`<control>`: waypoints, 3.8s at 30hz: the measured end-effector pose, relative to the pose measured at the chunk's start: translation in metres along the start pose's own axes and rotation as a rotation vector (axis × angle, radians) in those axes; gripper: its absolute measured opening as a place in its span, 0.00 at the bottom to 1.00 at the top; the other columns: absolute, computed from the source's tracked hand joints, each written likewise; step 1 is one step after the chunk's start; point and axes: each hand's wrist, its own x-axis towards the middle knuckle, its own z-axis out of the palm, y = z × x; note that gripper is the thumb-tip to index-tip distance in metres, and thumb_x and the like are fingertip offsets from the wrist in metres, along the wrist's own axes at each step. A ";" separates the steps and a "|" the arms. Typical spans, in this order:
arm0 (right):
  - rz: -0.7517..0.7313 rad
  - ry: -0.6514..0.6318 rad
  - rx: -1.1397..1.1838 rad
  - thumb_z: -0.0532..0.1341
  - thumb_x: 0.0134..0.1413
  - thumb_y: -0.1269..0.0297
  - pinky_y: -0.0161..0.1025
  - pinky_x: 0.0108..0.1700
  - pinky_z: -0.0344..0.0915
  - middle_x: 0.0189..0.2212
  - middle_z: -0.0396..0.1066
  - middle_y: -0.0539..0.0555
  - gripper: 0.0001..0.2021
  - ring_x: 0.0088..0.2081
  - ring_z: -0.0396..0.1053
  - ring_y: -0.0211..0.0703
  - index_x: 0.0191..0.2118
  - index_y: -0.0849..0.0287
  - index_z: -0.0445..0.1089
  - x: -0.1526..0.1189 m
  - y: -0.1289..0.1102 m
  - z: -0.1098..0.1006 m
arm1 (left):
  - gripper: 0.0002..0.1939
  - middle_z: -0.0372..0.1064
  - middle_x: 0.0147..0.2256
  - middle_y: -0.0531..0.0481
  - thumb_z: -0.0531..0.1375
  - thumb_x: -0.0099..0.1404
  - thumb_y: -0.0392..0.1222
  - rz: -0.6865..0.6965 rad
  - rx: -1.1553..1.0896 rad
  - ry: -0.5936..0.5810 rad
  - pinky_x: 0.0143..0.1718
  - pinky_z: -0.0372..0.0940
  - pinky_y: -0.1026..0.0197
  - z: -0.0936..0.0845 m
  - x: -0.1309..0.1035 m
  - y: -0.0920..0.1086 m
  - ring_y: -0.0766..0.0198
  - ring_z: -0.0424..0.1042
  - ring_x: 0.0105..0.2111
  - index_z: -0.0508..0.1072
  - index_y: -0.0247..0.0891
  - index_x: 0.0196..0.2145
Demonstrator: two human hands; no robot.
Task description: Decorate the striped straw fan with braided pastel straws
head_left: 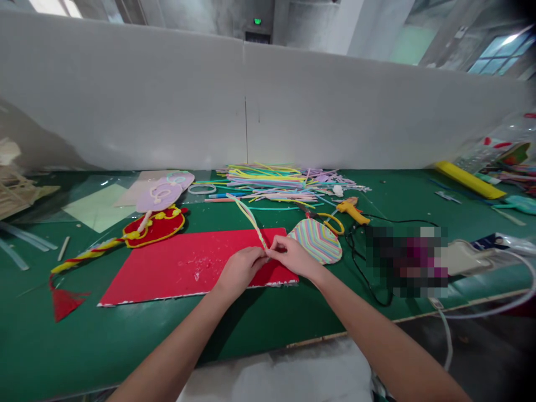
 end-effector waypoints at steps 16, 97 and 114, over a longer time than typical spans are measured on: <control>-0.067 -0.170 -0.129 0.62 0.46 0.60 0.36 0.39 0.62 0.33 0.73 0.52 0.11 0.35 0.69 0.41 0.37 0.58 0.71 -0.001 -0.005 -0.026 | 0.08 0.68 0.29 0.51 0.50 0.61 0.34 -0.001 -0.023 0.024 0.30 0.58 0.67 -0.002 0.001 0.000 0.66 0.66 0.29 0.68 0.38 0.29; -0.221 0.336 -0.201 0.54 0.53 0.65 0.46 0.51 0.56 0.27 0.67 0.49 0.03 0.33 0.65 0.40 0.31 0.55 0.64 -0.006 -0.016 -0.028 | 0.20 0.67 0.20 0.53 0.47 0.61 0.48 -0.254 -0.230 0.122 0.25 0.55 0.66 -0.016 0.044 0.035 0.66 0.65 0.23 0.70 0.37 0.21; -0.180 0.292 -0.351 0.55 0.52 0.69 0.41 0.41 0.59 0.25 0.64 0.50 0.06 0.31 0.63 0.41 0.26 0.56 0.62 0.002 -0.012 -0.027 | 0.10 0.68 0.33 0.44 0.49 0.62 0.31 -0.088 0.525 -0.038 0.28 0.57 0.62 -0.020 0.037 0.050 0.59 0.69 0.32 0.68 0.35 0.35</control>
